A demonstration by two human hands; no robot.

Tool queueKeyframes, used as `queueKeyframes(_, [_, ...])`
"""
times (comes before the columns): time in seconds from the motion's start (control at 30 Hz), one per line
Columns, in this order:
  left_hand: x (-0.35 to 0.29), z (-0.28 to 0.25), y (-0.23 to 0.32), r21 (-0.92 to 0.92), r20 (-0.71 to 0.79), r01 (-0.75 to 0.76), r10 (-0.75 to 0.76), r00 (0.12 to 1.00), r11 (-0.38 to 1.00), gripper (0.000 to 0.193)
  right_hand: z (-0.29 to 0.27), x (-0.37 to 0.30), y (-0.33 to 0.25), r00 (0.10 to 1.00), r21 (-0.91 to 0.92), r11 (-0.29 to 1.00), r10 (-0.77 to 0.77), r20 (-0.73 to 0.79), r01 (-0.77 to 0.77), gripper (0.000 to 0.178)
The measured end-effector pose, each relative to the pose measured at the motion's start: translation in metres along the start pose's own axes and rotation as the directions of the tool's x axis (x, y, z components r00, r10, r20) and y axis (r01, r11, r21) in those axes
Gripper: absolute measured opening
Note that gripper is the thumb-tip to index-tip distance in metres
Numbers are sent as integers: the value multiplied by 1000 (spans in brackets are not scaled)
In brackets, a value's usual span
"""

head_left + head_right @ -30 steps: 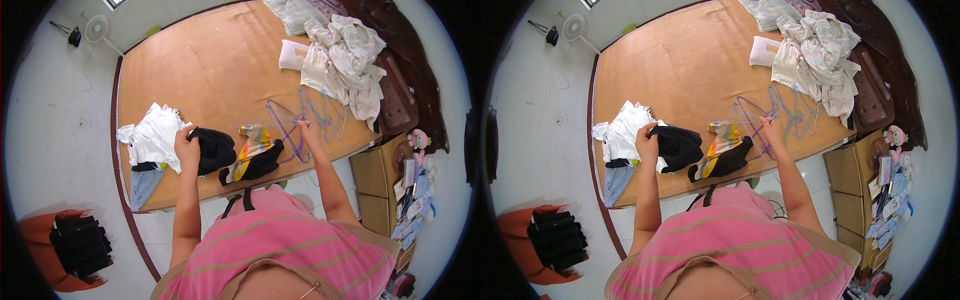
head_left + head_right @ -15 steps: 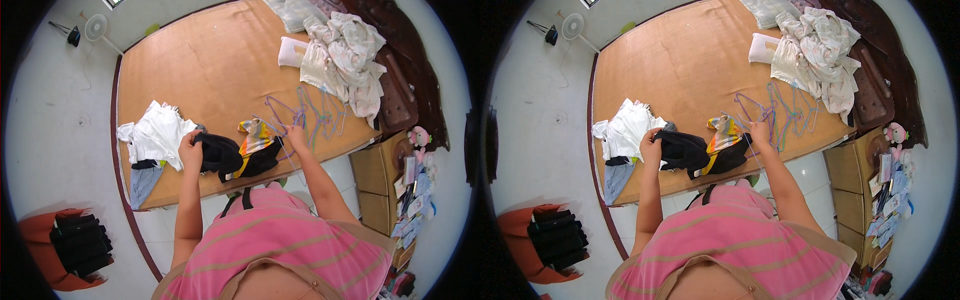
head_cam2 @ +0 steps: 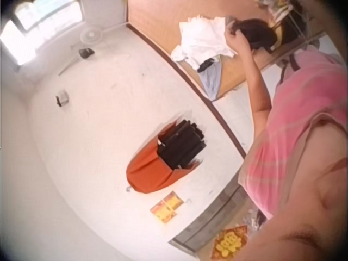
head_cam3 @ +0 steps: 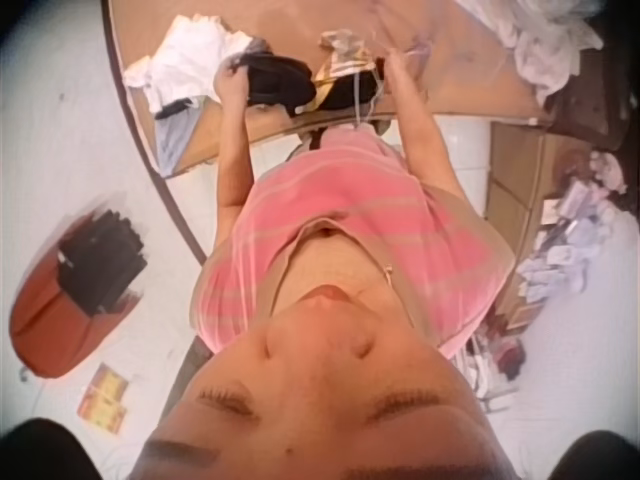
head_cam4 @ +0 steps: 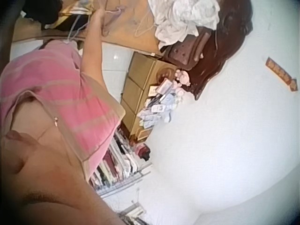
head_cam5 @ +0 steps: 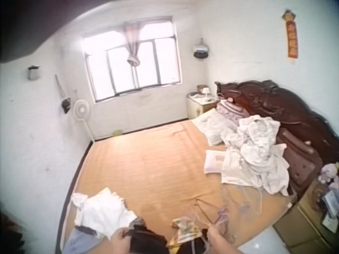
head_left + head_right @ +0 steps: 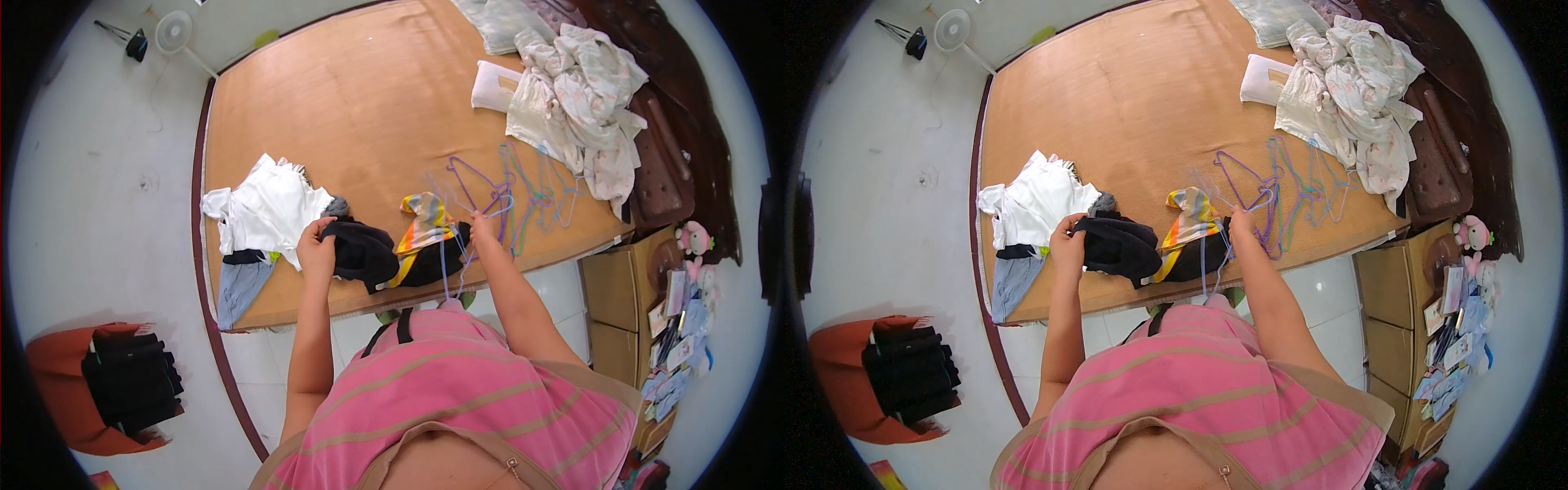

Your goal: The person takes various clothes from a bed, inserts hangers into them, and hangs the clothes on a metal garment rack in a bedroom.

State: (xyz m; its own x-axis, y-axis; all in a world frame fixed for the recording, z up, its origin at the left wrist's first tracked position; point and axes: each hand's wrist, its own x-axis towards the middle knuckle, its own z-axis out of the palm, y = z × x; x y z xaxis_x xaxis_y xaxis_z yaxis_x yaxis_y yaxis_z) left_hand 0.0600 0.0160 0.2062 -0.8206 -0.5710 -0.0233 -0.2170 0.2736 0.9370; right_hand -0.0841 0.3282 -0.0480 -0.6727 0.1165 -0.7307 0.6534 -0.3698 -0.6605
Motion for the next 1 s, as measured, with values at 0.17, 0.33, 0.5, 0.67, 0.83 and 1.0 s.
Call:
queueKeyframes(0.17, [-6,-12,-9,42,-31,32,-31,999,999,26,25,-20,2,991,-98,994,33,-129,-46,24])
queueKeyframes(0.33, [-7,-10,-8,11,-7,15,-15,1000,1000,27,43,-25,-24,995,61,995,-71,-69,75,22])
queueKeyframes(0.5, [-11,-19,-7,32,-29,57,-56,998,998,27,57,-30,-37,994,22,998,-65,87,64,24])
queueKeyframes(0.67, [-12,-15,8,83,-45,26,-22,999,996,26,52,3,-31,977,236,971,-19,213,-33,24])
queueKeyframes(0.83, [-13,-19,5,46,-49,58,-56,997,997,25,64,11,-18,984,241,960,166,-65,-146,23])
queueKeyframes(1.0, [-14,-24,-10,71,-69,41,-36,997,997,25,79,7,-16,976,118,988,120,-181,-100,24])
